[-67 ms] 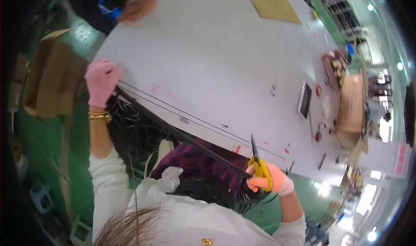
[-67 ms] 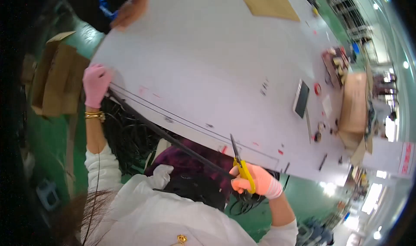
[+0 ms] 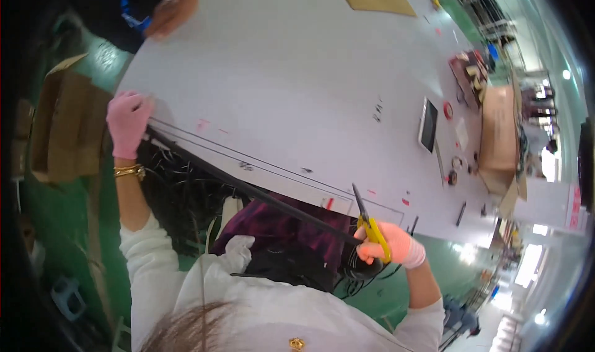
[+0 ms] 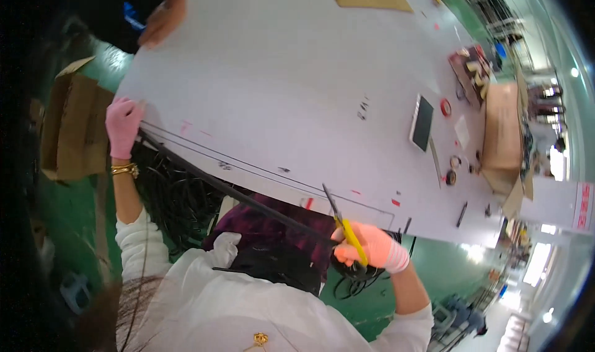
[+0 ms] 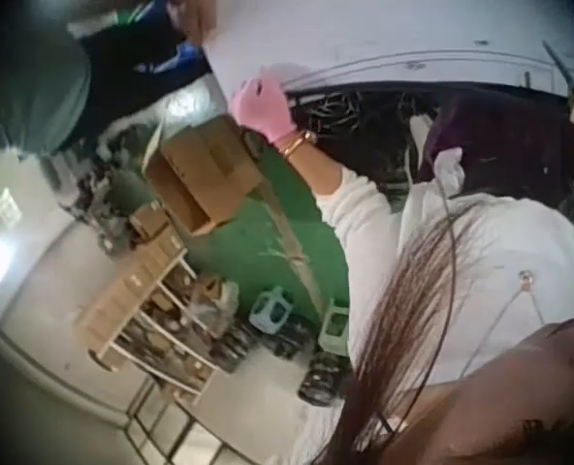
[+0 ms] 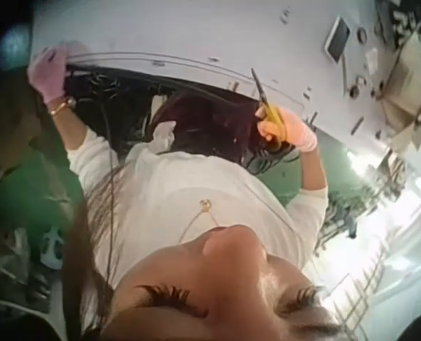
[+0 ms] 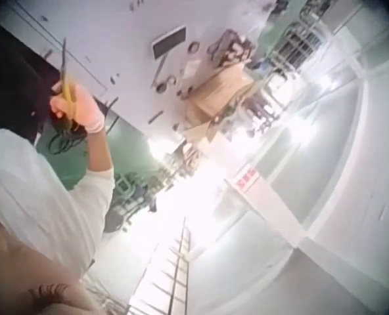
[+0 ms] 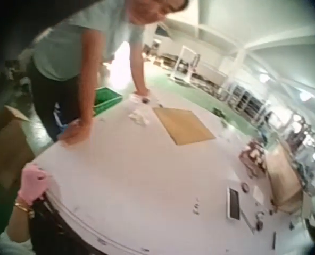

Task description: Cutting sections of thick black cable using yellow handled scissors on a large white table.

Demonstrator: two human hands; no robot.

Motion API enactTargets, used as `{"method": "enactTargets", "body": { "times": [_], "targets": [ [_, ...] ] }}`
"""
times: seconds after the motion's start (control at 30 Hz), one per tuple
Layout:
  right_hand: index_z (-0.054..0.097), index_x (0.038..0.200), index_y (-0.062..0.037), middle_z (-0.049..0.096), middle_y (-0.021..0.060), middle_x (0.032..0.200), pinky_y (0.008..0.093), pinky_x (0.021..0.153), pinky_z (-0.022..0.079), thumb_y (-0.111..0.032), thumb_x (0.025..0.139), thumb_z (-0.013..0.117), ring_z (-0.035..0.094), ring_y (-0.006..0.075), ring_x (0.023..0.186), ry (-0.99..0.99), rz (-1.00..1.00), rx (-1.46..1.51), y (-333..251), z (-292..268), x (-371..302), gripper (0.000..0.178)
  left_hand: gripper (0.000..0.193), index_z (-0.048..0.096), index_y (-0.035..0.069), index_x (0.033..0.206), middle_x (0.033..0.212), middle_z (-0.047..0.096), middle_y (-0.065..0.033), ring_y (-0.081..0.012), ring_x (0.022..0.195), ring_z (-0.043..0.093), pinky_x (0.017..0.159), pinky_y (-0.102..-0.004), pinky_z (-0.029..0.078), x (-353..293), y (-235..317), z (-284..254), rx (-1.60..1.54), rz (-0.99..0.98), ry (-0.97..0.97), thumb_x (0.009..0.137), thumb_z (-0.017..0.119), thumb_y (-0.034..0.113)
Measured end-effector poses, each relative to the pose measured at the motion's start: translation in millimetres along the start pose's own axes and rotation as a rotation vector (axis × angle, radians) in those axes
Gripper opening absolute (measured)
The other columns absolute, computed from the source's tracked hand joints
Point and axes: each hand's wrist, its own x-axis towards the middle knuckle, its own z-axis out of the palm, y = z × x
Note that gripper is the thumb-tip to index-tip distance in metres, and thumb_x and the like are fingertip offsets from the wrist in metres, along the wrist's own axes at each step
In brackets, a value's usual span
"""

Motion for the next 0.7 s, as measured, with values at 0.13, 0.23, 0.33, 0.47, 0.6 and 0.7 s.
{"method": "enactTargets", "body": {
  "times": [0.13,0.23,0.33,0.47,0.6,0.7],
  "targets": [
    [0.058,0.109,-0.0010,0.066,0.0065,0.080,0.0270,0.062,0.050,-0.015,0.089,0.072,0.062,0.0127,0.067,0.207,-0.051,-0.014,9,-31,3,0.028,0.038,0.039,-0.005,0.064,0.063,0.037,-0.0164,-0.0319,0.061,0.039,0.059,-0.0415,0.035,-1,-7,10,-0.056,-0.016,-0.074,0.083,0.069,0.007],
    [0.058,0.103,-0.0008,0.065,0.0087,0.075,0.0315,0.061,0.051,-0.021,0.089,0.072,0.064,0.0179,0.065,0.406,-0.159,-0.457,11,-35,24,0.028,0.038,0.039,-0.005,0.065,0.063,0.036,-0.0147,-0.0274,0.061,0.038,0.058,-0.0400,0.034,-4,-6,14,-0.108,-0.064,-0.107,0.087,0.067,0.006],
    [0.059,0.096,-0.0027,0.065,0.0157,0.073,0.0399,0.063,0.051,-0.034,0.088,0.073,0.066,0.0327,0.068,0.588,-0.189,-0.854,20,-36,43,0.035,0.039,0.038,-0.005,0.066,0.064,0.035,-0.0126,-0.0227,0.061,0.037,0.059,-0.0377,0.034,-5,-9,14,-0.112,-0.071,-0.127,0.089,0.067,0.007],
    [0.058,0.091,-0.0032,0.063,0.0216,0.074,0.0463,0.065,0.050,-0.043,0.088,0.070,0.063,0.0429,0.074,0.609,-0.073,-0.996,16,-34,51,0.041,0.039,0.037,-0.005,0.068,0.066,0.033,-0.0110,-0.0208,0.063,0.035,0.061,-0.0353,0.035,-8,-16,19,-0.131,-0.115,-0.148,0.090,0.067,0.008],
    [0.061,0.095,-0.0058,0.069,0.0162,0.077,0.0458,0.069,0.053,-0.043,0.092,0.058,0.068,0.0369,0.075,0.550,0.002,-1.061,9,-31,54,0.038,0.038,0.038,-0.004,0.069,0.067,0.032,-0.0104,-0.0205,0.065,0.035,0.062,-0.0345,0.035,-7,-15,4,-0.095,-0.099,-0.148,0.091,0.067,0.009],
    [0.061,0.097,-0.0056,0.069,0.0159,0.077,0.0452,0.069,0.054,-0.044,0.091,0.059,0.068,0.0365,0.075,0.547,0.064,-1.069,7,-30,53,0.039,0.038,0.039,-0.004,0.070,0.068,0.033,-0.0105,-0.0198,0.066,0.035,0.063,-0.0336,0.036,-9,-15,17,-0.137,-0.127,-0.157,0.091,0.066,0.010]
  ]
}}
